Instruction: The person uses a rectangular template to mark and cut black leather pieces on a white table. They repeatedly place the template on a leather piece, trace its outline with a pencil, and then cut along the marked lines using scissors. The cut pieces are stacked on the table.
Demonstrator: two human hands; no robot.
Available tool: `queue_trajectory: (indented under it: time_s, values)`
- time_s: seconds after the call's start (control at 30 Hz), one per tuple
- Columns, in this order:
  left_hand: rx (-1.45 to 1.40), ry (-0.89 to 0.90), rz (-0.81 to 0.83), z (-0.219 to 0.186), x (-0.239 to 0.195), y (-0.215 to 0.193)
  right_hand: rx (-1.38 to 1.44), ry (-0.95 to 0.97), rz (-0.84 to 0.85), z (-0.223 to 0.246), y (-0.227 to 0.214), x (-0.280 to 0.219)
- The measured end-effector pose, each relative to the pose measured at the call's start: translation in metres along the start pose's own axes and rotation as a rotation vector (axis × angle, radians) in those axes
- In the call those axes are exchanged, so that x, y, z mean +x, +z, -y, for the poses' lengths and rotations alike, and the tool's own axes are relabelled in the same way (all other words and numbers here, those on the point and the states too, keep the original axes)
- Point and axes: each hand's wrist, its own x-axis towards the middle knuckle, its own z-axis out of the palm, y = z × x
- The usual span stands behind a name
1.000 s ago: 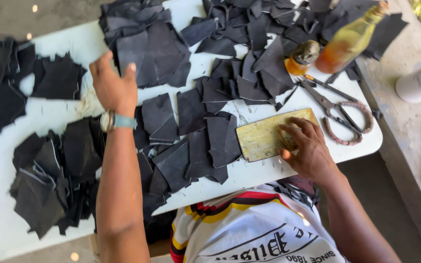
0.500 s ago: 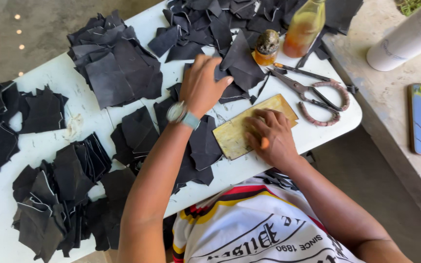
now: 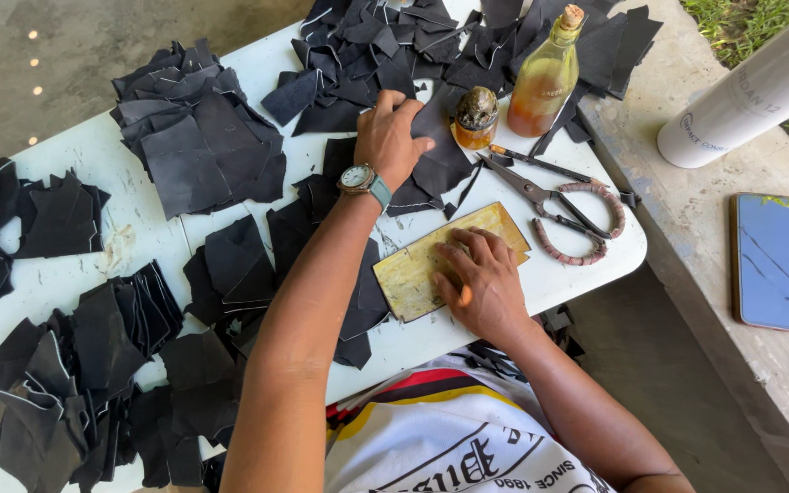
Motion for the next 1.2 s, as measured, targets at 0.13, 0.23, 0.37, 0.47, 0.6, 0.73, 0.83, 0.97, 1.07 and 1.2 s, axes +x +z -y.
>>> queue_trajectory:
  time_s: [0.13,0.23,0.37,0.47,0.6,0.73,0.83,0.97,1.07,1.2]
  values:
    - [-0.358,-0.043,0.086,0.008,-0.005,-0.003,-0.021,-0.003,0.012,0.001,0.000,-0.002]
    - [-0.615,-0.013,0.123,0.023,-0.007,-0.015,-0.044,-0.007,0.021,0.002,-0.001,0.001]
    - [-1.092,-0.183,0.204,0.041,-0.018,-0.031,-0.041,0.010,0.070,0.004,-0.005,0.002]
    - [-1.335,-0.404,0.193,0.049,-0.026,-0.040,0.026,0.042,0.096,0.004,-0.007,0.011]
    - [-1.565,-0.400,0.098,0.053,-0.031,-0.048,-0.040,-0.026,0.134,0.011,0.009,0.038]
    - [-1.743,-0.406,0.049,0.056,-0.040,-0.064,-0.052,-0.025,0.150,0.021,0.016,0.046]
    - [-1.809,-0.372,0.046,0.059,-0.047,-0.074,-0.021,-0.013,0.254,0.032,0.007,0.036]
    - [-1.765,-0.341,0.101,0.055,-0.069,-0.076,-0.172,0.046,0.429,0.056,0.015,0.024]
    - [-1.723,-0.410,0.096,0.044,-0.088,-0.068,-0.019,0.004,0.298,0.043,0.018,0.022]
    - [-1.826,-0.350,0.213,0.022,-0.121,-0.062,-0.177,0.032,0.212,0.007,0.002,0.021]
